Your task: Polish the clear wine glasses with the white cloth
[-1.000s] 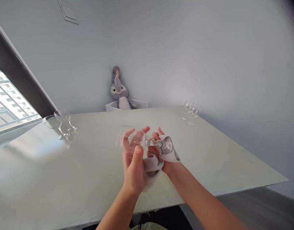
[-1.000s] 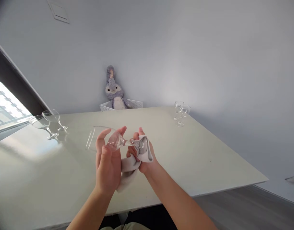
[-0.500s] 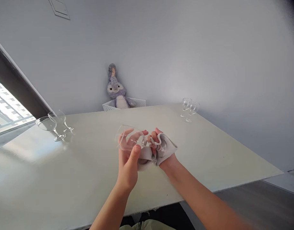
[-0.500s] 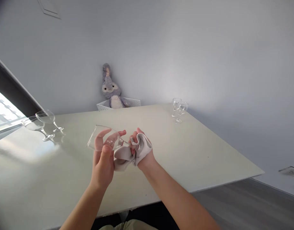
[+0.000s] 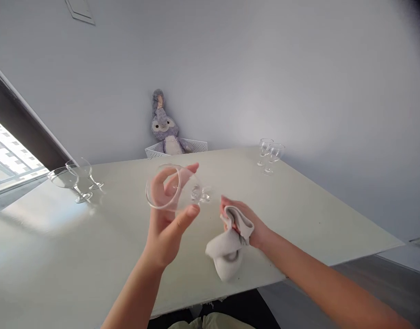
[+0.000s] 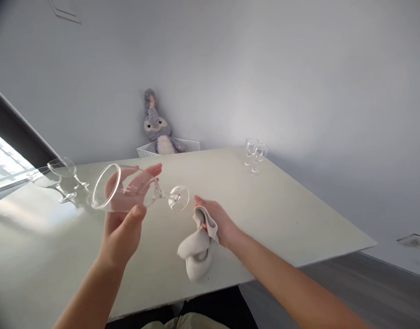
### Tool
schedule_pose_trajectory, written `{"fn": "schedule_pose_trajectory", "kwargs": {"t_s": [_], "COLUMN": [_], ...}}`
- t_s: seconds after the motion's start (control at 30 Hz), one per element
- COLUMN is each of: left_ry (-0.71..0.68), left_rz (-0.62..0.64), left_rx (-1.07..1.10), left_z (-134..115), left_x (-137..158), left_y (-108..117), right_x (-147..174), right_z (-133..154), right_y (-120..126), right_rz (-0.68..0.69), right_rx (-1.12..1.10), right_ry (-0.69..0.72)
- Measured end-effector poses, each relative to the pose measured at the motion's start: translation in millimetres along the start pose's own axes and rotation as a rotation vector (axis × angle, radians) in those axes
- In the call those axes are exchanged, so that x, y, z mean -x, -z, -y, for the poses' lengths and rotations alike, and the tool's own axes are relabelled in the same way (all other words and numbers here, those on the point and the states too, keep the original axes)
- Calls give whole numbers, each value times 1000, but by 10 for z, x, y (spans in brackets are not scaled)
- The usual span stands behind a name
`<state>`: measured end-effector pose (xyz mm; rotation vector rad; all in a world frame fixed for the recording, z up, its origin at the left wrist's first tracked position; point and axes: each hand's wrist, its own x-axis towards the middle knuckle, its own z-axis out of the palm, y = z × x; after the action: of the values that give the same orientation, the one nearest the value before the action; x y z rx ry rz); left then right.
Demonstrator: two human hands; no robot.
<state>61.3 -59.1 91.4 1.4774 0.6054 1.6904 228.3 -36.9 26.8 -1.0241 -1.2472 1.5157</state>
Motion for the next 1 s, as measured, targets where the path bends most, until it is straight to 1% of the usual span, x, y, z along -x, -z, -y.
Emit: {"fn": "schedule_pose_trajectory", "kwargs": {"t_s": [0.07,0.1,0.13,0.17,0.23,0.27,0.3,0.37,0.47,0.53,0.57,0.6,0.67,0.73,0.8,0.9,1.0], "left_ry": [51,93,137,177,207,204,203,227,331,372,376,376,383,388,412,454,474], "left_rz": [2,25,62,114,221,263,294,329,363,358,331,288,162,28,-59,-130,-138], "left_rx": [-82,-113,-136,-155,-196,-226,-261,-319,-337,-335,-337,-338,-333,-333,-359,-422,-467], "left_z": [26,44,64,85,125,141,152,163,166,188,211,243,328,425,512,599,635], "left_x": [-26,-23,-11,10,64,91,114,145,166,188,205,226,275,327,381,464,526], "left_y": [14,7,-11,-41,-123,-168,-210,-268,-256,-175,-115,-43,121,295,456,635,727], "right_x": [80,120,158,189,230,240,247,255,269,272,267,258,227,180,118,-8,-165], "right_z": [116,159,184,190,156,126,97,61,98,179,228,280,376,451,496,507,462], "right_y": [39,35,15,-15,-81,-105,-114,-81,87,269,383,514,828,1190,1555,2001,2259], "right_rz": [-250,-345,-398,-417,-380,-336,-295,-233,-231,-284,-331,-380,-469,-529,-591,-673,-723], "right_rx": [148,255,369,506,818,924,970,988,985,967,947,924,901,931,989,1044,1088], "right_ry": [197,291,373,444,541,545,526,476,475,441,403,358,273,216,168,90,16]}}
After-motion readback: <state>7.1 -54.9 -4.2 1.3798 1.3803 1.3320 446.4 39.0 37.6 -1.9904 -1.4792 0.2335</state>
